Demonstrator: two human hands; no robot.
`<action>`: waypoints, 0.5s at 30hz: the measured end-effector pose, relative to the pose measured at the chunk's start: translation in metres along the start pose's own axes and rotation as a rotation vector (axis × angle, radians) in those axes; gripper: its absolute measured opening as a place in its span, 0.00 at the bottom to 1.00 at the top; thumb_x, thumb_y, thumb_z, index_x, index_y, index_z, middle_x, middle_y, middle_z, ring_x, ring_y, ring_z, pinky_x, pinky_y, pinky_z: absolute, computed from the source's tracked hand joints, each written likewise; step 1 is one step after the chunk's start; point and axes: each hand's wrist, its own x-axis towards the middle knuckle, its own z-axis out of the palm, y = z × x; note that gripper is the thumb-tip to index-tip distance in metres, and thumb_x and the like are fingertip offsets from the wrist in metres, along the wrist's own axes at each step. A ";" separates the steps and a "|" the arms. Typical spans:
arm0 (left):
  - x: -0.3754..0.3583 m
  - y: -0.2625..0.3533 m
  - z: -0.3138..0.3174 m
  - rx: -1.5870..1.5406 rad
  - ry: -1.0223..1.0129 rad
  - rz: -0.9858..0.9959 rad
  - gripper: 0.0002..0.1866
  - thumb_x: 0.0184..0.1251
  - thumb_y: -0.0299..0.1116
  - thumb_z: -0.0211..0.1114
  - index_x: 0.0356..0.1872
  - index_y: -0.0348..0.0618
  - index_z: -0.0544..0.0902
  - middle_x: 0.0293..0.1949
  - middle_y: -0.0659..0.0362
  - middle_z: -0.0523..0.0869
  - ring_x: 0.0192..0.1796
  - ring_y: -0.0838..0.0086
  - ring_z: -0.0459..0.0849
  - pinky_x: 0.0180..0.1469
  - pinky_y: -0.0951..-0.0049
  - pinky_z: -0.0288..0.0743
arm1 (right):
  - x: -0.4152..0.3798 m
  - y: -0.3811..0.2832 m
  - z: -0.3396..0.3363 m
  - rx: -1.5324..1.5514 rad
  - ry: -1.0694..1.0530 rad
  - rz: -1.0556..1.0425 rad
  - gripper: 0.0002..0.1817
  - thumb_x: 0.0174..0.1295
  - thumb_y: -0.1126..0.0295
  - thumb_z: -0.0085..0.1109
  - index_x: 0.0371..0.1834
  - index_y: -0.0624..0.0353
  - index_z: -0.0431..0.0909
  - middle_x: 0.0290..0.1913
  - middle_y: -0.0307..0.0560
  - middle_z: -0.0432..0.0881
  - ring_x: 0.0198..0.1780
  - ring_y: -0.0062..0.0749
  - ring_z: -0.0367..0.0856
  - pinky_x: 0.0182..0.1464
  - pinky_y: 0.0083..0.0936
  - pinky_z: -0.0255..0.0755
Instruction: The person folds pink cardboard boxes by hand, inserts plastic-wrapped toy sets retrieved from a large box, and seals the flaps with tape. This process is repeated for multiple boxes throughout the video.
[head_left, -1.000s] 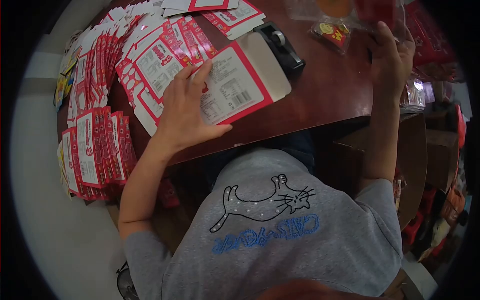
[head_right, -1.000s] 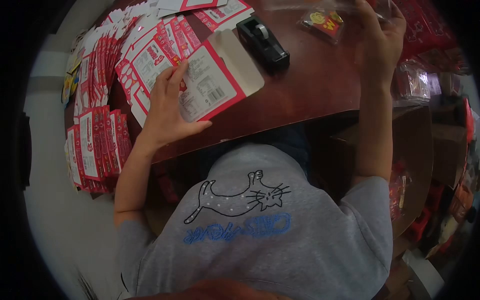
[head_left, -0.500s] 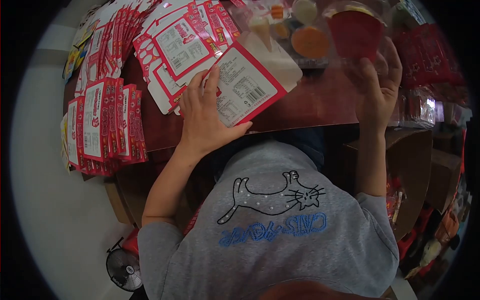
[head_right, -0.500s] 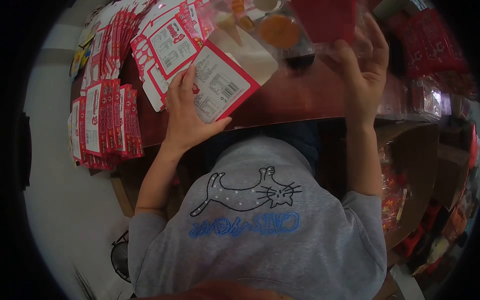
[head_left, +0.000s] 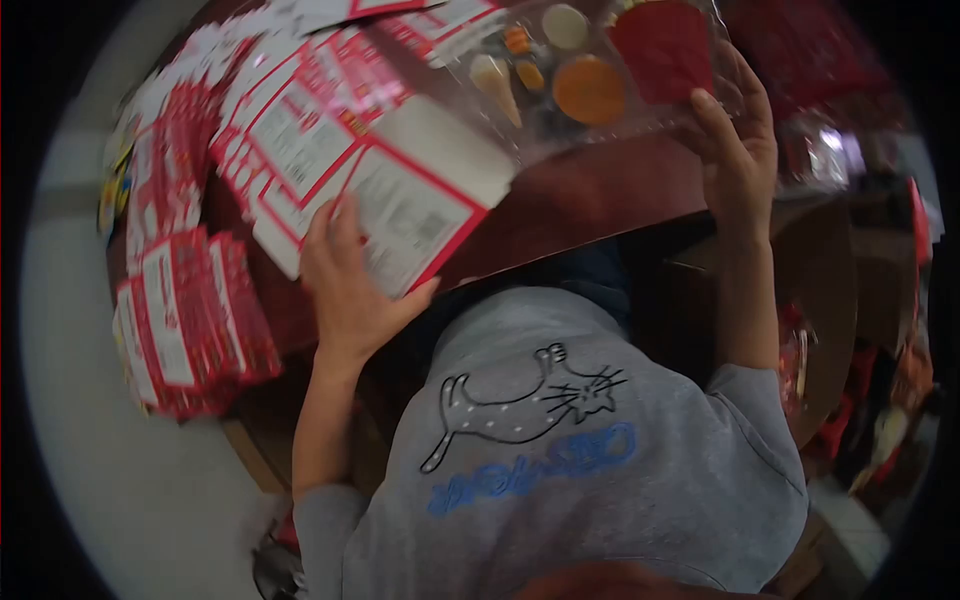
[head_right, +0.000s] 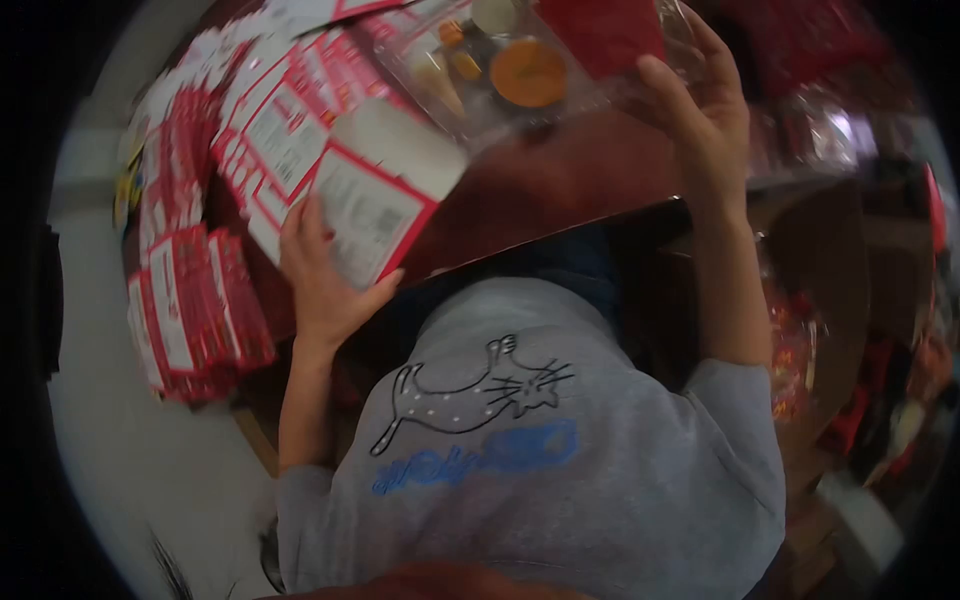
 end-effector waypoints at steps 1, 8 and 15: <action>0.000 -0.003 0.003 -0.002 -0.003 0.001 0.66 0.36 0.48 0.85 0.80 0.45 0.56 0.71 0.41 0.61 0.70 0.45 0.65 0.70 0.47 0.62 | 0.003 -0.014 -0.031 -0.067 0.083 -0.044 0.29 0.71 0.78 0.58 0.74 0.57 0.64 0.63 0.52 0.77 0.54 0.36 0.87 0.53 0.38 0.89; -0.001 -0.008 0.016 -0.048 -0.123 -0.074 0.64 0.39 0.39 0.84 0.81 0.47 0.54 0.73 0.40 0.59 0.72 0.44 0.63 0.72 0.49 0.61 | -0.006 -0.092 -0.215 0.010 0.526 -0.516 0.26 0.68 0.81 0.59 0.69 0.58 0.68 0.58 0.50 0.80 0.51 0.38 0.87 0.53 0.43 0.88; 0.012 0.011 0.025 0.082 -0.167 -0.025 0.65 0.40 0.42 0.84 0.81 0.48 0.53 0.73 0.41 0.59 0.73 0.45 0.63 0.74 0.43 0.55 | -0.036 -0.091 -0.353 -0.334 0.985 -0.437 0.27 0.65 0.81 0.62 0.67 0.55 0.69 0.55 0.53 0.81 0.48 0.40 0.86 0.49 0.40 0.87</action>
